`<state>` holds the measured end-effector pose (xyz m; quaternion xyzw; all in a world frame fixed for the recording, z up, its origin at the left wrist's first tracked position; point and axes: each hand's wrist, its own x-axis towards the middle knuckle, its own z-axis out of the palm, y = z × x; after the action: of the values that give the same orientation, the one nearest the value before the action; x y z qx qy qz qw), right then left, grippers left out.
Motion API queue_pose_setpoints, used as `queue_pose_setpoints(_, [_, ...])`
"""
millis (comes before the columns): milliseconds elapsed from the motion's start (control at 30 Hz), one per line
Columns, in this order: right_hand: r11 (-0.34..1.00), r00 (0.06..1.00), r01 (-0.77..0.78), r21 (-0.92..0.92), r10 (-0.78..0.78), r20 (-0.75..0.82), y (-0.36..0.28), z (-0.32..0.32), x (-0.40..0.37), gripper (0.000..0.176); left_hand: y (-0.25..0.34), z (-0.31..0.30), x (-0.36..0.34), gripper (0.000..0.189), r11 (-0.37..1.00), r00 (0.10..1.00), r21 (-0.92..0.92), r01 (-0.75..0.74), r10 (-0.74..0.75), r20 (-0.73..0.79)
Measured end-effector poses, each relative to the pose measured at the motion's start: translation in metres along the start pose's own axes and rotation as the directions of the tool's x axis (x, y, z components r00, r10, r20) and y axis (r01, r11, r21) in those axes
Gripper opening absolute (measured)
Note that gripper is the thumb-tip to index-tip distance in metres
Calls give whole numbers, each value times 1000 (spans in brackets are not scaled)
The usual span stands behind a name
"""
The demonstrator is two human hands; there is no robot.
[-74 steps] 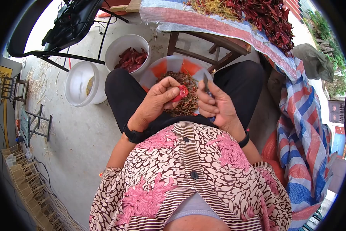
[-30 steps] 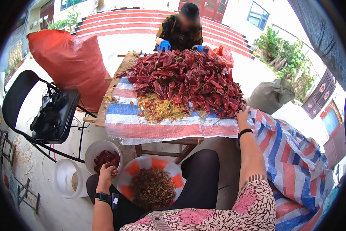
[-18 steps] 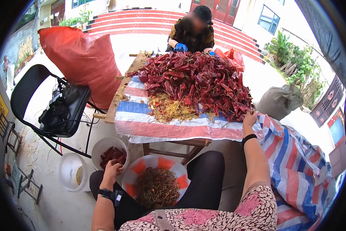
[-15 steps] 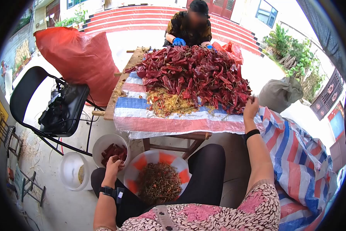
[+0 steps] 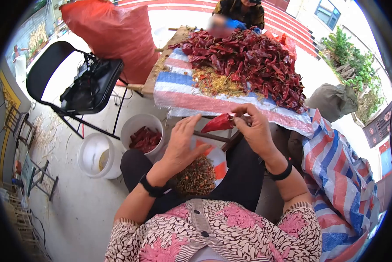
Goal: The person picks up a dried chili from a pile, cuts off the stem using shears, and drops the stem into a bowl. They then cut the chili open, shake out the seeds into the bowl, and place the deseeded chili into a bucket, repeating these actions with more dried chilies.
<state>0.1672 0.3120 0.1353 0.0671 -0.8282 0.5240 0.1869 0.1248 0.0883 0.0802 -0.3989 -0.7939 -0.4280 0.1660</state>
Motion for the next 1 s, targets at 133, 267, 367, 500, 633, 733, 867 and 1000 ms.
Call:
queue_pose_setpoints(133, [997, 984, -54, 64, 42, 172, -22, 43, -27, 21, 6, 15, -13, 72, 961, 988, -239, 138, -116, 105])
queue_pose_setpoints(267, [950, 980, -171, 263, 136, 147, -17, 64, -41, 22, 11, 17, -31, 40, 872, 971, -429, 237, -216, 99])
queue_pose_setpoints(367, [962, 989, -91, 258, 57, 137, -18, 74, -49, 18, 10, 14, -37, 27, 783, 933, -508, 359, -323, 160])
queue_pose_setpoints(500, [987, 990, 134, 91, -137, 26, -8, 86, -51, 14, 4, 18, -42, 20, 878, 955, -383, 288, -294, 46])
queue_pose_setpoints(633, [945, 998, -60, 322, 64, -2, -12, 92, -60, 13, 8, 21, -41, 19, 886, 948, -363, 289, -319, -22])
queue_pose_setpoints(733, [966, 995, 78, 246, -59, -84, -3, 99, -64, 12, 11, 28, -43, 19, 735, 917, -595, 325, -399, 9])
queue_pose_setpoints(867, [890, 900, 421, -177, -434, -42, 3, 89, -62, 9, 14, 33, -49, 24, 418, 909, -830, 368, -349, 227])
queue_pose_setpoints(1000, [943, 996, -61, 326, 81, -47, -6, 85, -66, 14, 17, 30, -53, 32, 608, 925, -700, 375, -296, 238])
